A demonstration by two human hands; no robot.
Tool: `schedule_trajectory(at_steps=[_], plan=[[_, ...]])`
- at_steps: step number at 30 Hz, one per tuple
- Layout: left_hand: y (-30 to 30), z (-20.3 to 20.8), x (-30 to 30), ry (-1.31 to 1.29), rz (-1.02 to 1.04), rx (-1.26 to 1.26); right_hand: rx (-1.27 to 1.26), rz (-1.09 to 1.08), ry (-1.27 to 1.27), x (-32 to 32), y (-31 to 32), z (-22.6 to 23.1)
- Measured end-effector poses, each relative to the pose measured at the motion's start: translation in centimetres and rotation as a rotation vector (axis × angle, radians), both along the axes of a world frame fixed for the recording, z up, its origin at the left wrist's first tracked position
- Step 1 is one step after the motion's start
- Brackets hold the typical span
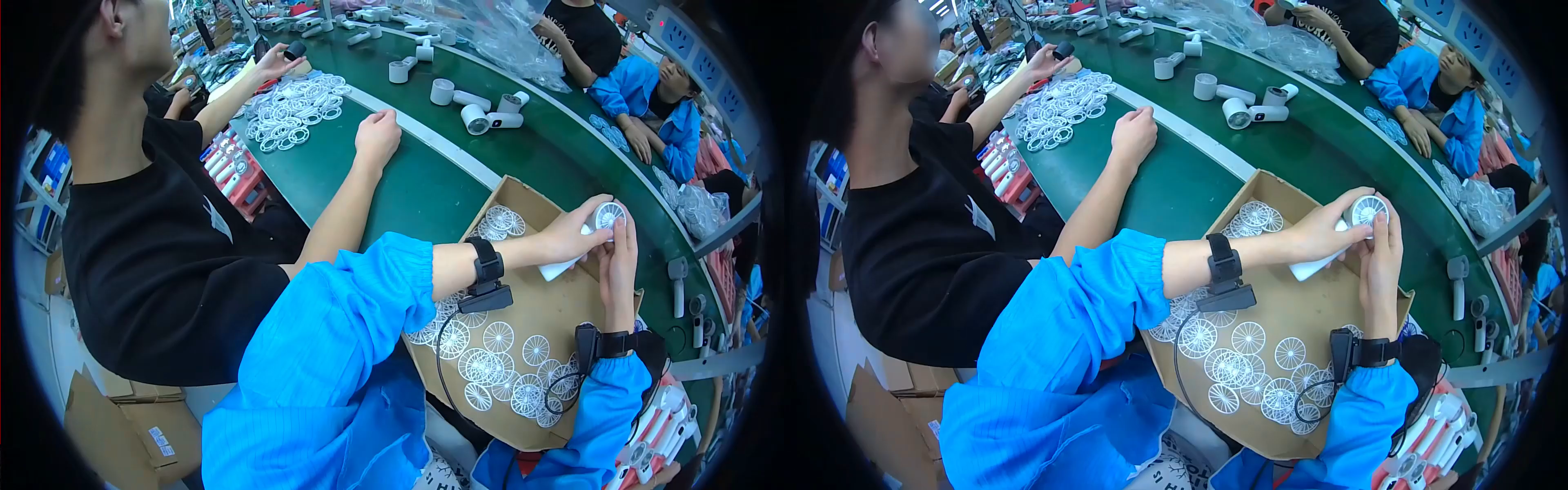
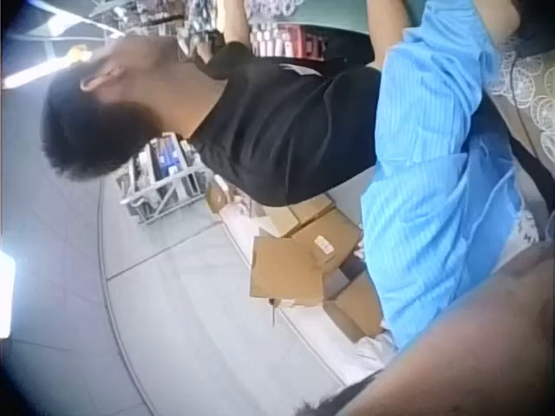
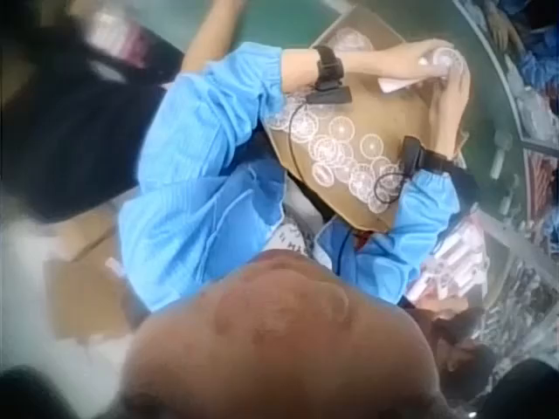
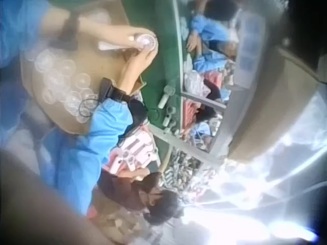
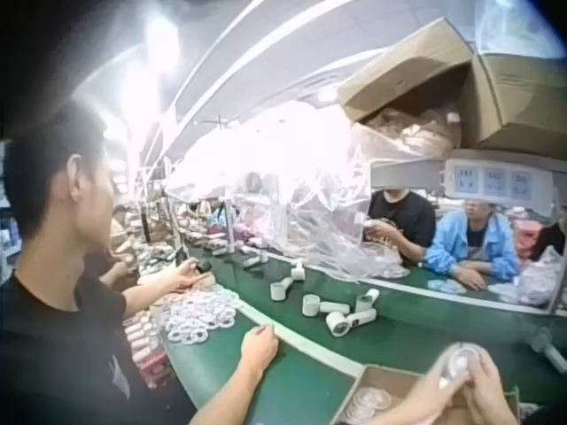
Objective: The person assembles handheld fans by picking up a fan body and a white plastic grille, fitting the grille onto the fan head by hand, and placing the completed fan onto a tray. This process is repeated for several fans, handling each fan body and grille one at a time.
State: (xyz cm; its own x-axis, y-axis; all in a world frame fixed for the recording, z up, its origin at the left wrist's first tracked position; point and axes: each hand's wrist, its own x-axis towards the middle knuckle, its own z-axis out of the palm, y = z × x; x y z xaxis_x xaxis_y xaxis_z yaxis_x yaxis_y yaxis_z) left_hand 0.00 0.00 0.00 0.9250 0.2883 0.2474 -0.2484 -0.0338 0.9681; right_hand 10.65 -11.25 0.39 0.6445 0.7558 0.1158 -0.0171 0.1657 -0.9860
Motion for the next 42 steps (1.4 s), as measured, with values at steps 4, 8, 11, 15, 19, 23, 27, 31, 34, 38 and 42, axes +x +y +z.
schedule_trajectory(at_steps=[4,8,11,15,19,23,27,31,34,38,42], plan=[[-0.6,-0.1,0.5,0.041,-0.073,-0.042,0.076,-0.005,0.039,0.1,-0.9,-0.2],[-0.5,-1.7,1.5,0.096,0.011,-0.715,-0.061,-0.106,0.105,-1.5,-0.3,-0.1],[2.8,-2.3,1.4,-0.038,-0.074,-0.608,-0.144,-0.222,-0.162,-0.9,0.8,0.3],[2.6,0.3,0.0,0.001,0.1,-0.271,0.011,-0.214,-0.051,0.9,0.3,1.6],[1.3,0.9,0.8,0.292,-0.033,-0.027,-0.165,-0.155,-0.062,8.3,-4.8,5.9],[0.4,-0.3,1.8,0.266,-0.049,0.086,-0.699,-0.252,-0.672,20.2,-11.0,4.6],[0.1,-0.9,1.9,0.275,-0.05,0.144,-1.082,-0.418,-0.975,29.8,-14.4,-2.0],[-0.3,-0.1,2.2,0.238,-0.201,0.132,-0.996,-0.087,-1.16,36.4,-21.1,-8.8],[1.1,-1.0,1.8,0.196,-0.15,0.224,-1.651,-0.495,-0.97,32.2,-16.1,-9.7],[1.7,-0.7,0.8,0.164,-0.109,0.261,-1.595,-0.506,-1.163,31.1,-14.9,-10.5],[1.3,-1.6,1.3,0.098,-0.073,0.333,-1.188,-0.382,-0.908,30.5,-16.2,-9.4]])
